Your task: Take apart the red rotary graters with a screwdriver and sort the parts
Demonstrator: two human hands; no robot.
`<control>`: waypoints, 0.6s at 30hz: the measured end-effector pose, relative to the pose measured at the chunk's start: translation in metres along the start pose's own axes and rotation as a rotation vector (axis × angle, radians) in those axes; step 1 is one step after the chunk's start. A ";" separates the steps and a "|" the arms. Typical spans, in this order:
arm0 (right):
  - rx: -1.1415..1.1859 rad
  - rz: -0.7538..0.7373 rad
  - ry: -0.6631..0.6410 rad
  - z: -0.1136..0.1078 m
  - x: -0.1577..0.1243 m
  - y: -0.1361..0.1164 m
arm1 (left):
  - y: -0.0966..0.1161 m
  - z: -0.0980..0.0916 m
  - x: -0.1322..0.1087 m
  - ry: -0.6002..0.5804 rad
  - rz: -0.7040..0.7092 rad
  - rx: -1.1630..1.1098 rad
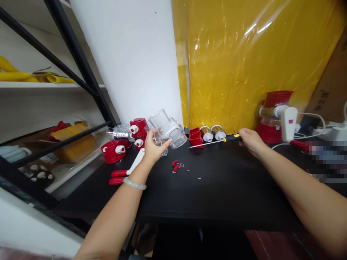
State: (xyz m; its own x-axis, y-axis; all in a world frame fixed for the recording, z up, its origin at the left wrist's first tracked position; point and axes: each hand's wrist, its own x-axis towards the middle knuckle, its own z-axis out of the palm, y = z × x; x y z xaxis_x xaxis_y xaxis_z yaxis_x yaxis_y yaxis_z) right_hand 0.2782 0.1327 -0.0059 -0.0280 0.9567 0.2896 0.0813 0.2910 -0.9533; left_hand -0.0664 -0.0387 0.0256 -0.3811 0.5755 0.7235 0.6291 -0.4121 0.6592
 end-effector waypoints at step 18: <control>0.055 0.028 -0.048 0.001 0.000 0.006 | -0.006 -0.001 0.006 -0.006 -0.162 0.023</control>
State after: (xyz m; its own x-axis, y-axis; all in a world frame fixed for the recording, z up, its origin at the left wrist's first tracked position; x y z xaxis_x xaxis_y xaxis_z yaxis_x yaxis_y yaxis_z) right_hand 0.2776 0.1342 -0.0113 -0.0745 0.9630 0.2592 0.0277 0.2618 -0.9647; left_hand -0.0727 -0.0336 0.0259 -0.4750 0.6372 0.6069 0.5750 -0.2973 0.7622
